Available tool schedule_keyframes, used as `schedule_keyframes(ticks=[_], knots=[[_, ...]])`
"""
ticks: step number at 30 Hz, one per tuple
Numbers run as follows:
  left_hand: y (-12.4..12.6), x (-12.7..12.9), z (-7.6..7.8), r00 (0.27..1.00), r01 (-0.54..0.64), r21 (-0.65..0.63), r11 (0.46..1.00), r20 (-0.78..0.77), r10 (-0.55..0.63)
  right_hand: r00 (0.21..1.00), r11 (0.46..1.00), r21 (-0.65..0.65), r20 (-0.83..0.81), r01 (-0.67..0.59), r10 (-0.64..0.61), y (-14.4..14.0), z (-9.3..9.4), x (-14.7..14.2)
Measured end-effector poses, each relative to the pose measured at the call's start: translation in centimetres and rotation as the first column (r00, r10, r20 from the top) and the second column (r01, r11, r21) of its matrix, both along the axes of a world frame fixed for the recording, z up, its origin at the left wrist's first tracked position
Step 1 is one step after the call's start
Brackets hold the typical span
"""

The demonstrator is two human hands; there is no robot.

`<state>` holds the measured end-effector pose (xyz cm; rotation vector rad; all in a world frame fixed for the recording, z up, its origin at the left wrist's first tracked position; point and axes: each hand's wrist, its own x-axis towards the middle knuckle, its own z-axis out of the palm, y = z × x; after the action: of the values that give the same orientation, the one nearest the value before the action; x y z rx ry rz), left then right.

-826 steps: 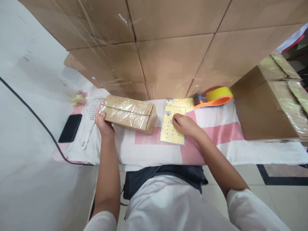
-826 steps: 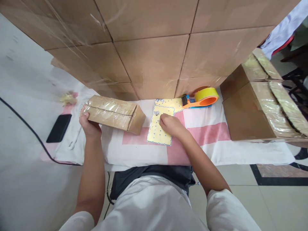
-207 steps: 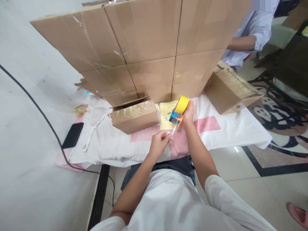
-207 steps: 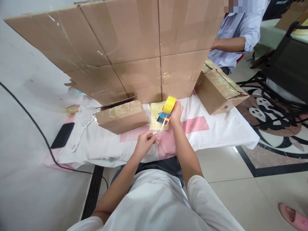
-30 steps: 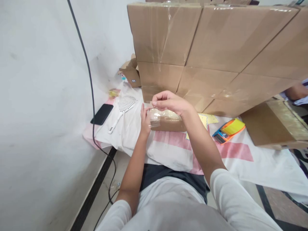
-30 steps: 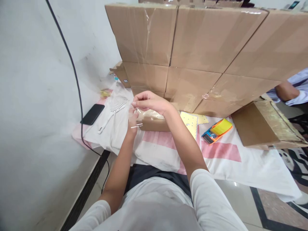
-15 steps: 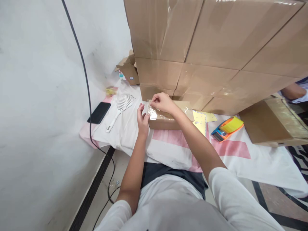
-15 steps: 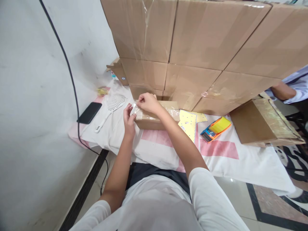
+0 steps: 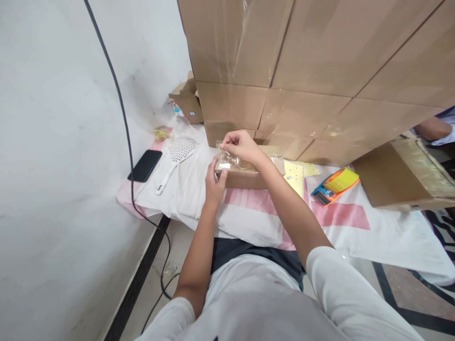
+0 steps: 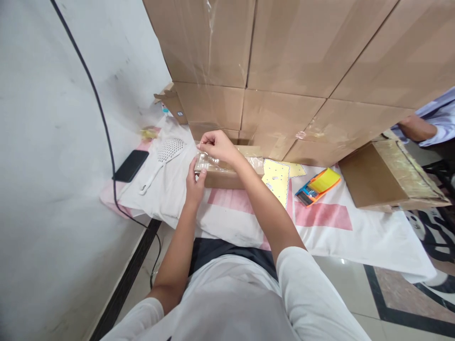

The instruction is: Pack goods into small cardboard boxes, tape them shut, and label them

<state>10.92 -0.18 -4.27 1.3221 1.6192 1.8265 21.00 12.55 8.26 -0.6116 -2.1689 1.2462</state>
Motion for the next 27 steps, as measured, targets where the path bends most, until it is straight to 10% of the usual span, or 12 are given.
schedule_keyframes(ticks=[10,21,27], knots=[[0.4,0.0,1.2,0.999,-0.04,-0.004,0.999,0.01,0.04,0.912,0.939,0.263,0.286,0.219,-0.293,-0.1,-0.5,-0.6],[0.0,0.9,1.3,0.998,-0.055,-0.032,0.998,-0.011,0.055,0.797,0.801,0.42,0.244,0.426,-0.552,0.4,-2.5,-1.1],[-1.1,0.5,4.8,0.872,-0.205,-0.018,0.979,-0.457,0.174,0.853,0.873,0.377,0.297,0.309,-0.43,0.3,-1.8,-0.5]])
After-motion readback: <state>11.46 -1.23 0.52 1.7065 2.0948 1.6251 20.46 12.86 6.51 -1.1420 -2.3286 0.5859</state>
